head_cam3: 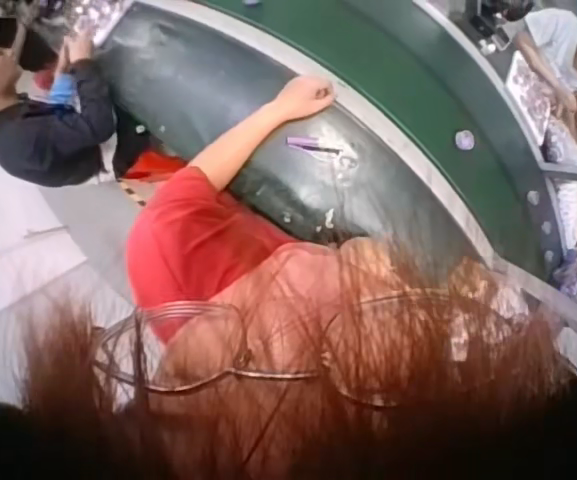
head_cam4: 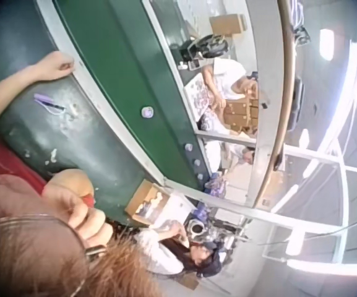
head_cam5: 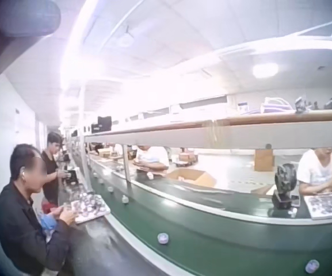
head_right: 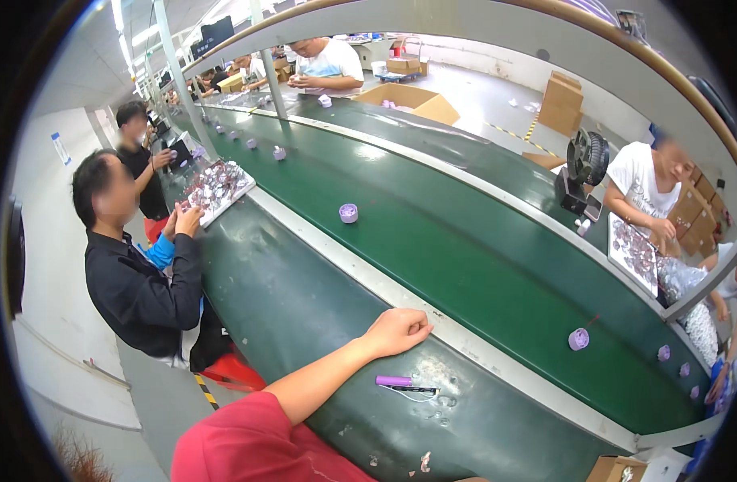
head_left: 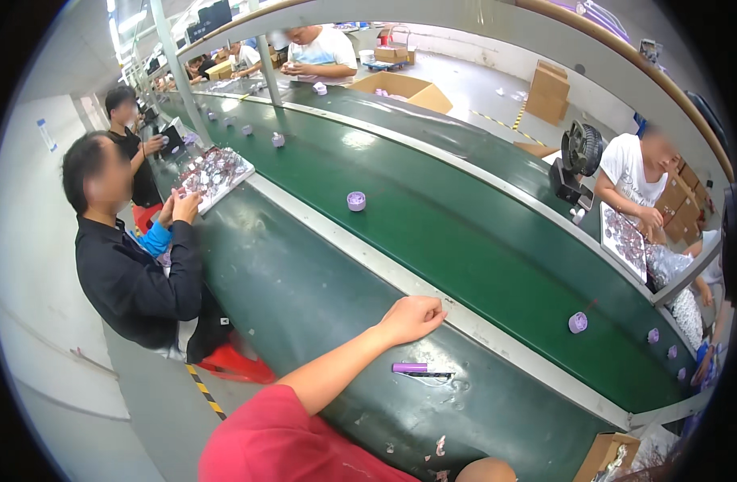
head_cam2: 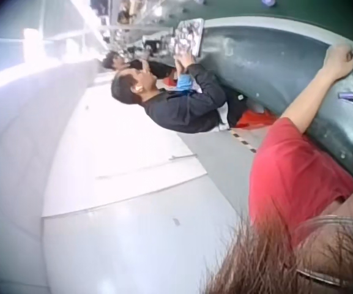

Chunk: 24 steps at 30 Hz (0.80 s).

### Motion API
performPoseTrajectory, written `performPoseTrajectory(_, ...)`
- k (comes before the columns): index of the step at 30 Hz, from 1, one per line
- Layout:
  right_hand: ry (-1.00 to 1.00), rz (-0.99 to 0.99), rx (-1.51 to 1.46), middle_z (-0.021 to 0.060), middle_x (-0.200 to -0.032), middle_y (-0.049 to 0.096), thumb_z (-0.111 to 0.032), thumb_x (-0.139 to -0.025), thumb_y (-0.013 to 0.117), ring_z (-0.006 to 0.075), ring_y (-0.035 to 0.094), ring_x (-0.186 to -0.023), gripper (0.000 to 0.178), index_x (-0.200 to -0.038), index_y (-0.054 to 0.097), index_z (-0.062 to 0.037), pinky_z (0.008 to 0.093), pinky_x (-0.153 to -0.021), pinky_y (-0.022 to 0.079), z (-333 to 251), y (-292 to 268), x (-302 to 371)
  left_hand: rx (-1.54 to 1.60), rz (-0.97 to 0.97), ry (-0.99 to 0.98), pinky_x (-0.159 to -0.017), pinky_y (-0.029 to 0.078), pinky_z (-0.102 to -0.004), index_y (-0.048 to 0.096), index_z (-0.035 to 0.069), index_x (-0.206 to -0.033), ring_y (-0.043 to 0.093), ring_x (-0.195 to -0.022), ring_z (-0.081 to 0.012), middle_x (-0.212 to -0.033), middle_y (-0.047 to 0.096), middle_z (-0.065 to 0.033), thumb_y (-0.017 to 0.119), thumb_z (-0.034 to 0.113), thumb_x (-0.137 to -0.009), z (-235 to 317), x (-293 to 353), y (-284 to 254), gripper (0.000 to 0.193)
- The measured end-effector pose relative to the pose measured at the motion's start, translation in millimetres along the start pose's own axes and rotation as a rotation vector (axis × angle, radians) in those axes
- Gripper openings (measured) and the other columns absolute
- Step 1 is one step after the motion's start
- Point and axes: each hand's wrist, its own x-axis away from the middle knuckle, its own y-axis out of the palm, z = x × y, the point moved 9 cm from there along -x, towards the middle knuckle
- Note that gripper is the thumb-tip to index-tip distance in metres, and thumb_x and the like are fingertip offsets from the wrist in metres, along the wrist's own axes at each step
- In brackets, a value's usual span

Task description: Assemble small electronic components into purple plastic housings on an assembly line.

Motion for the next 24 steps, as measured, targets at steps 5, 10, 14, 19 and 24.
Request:
performPoseTrajectory(5, -0.057, -0.031, 0.069, 0.0005, -0.077, 0.041, -0.019, -0.103, 0.032, 0.0142, 0.047, -0.073, 0.026, -0.082, 0.044, -0.0115, 0.0246, -0.063, 0.039, -11.5, -3.2, -9.4, -0.003, 0.014, 0.034, -0.059, 0.047, -0.0412, 0.057, 0.004, -0.074, 0.059, -0.061, -0.0311, -0.064, 0.056, -0.0106, 0.067, 0.023, -0.092, 1.7, 0.5, 0.5, 0.029)
performPoseTrajectory(10, -0.199, 0.047, 0.225, 0.0012, -0.07, 0.036, -0.018, -0.101, 0.034, 0.0186, 0.042, -0.064, 0.026, -0.076, 0.041, -0.0132, 0.0303, -0.057, 0.036, -28.1, -13.2, -16.2, 0.005, -0.005, 0.017, -0.059, 0.047, -0.0416, 0.057, 0.004, -0.074, 0.06, -0.062, -0.0314, -0.064, 0.057, -0.0107, 0.067, 0.023, -0.092, 0.6, 1.5, -1.1, 0.028)
performPoseTrajectory(14, -0.31, 0.108, 0.347, 0.0018, -0.066, 0.031, -0.018, -0.099, 0.035, 0.022, 0.037, -0.057, 0.028, -0.071, 0.038, -0.0145, 0.0348, -0.053, 0.033, -36.6, -21.1, -17.3, -0.007, -0.042, -0.013, -0.063, 0.049, -0.0428, 0.058, 0.004, -0.076, 0.062, -0.067, -0.0331, -0.068, 0.06, -0.0122, 0.065, 0.025, -0.093, 0.7, -0.6, -0.4, 0.027)
performPoseTrajectory(19, -0.247, -0.163, 0.07, 0.0014, -0.069, 0.032, -0.019, -0.097, 0.036, 0.0217, 0.038, -0.061, 0.025, -0.073, 0.038, -0.015, 0.0363, -0.057, 0.033, -18.6, -5.1, -5.6, -0.007, -0.062, 0.016, -0.065, 0.05, -0.0437, 0.059, 0.004, -0.077, 0.063, -0.07, -0.034, -0.071, 0.062, -0.0129, 0.064, 0.025, -0.093, 6.9, -6.0, 10.5, 0.027)
performPoseTrajectory(24, -0.248, -0.078, -1.322, 0.0004, -0.093, 0.043, -0.03, -0.1, 0.038, 0.0217, 0.044, -0.083, 0.017, -0.093, 0.047, -0.0174, 0.0352, -0.073, 0.038, -24.4, 4.4, 9.4, -0.035, 0.015, 0.027, -0.059, 0.048, -0.0405, 0.058, 0.005, -0.074, 0.06, -0.061, -0.0303, -0.064, 0.057, -0.01, 0.068, 0.024, -0.092, 1.8, 4.9, -4.3, 0.028)
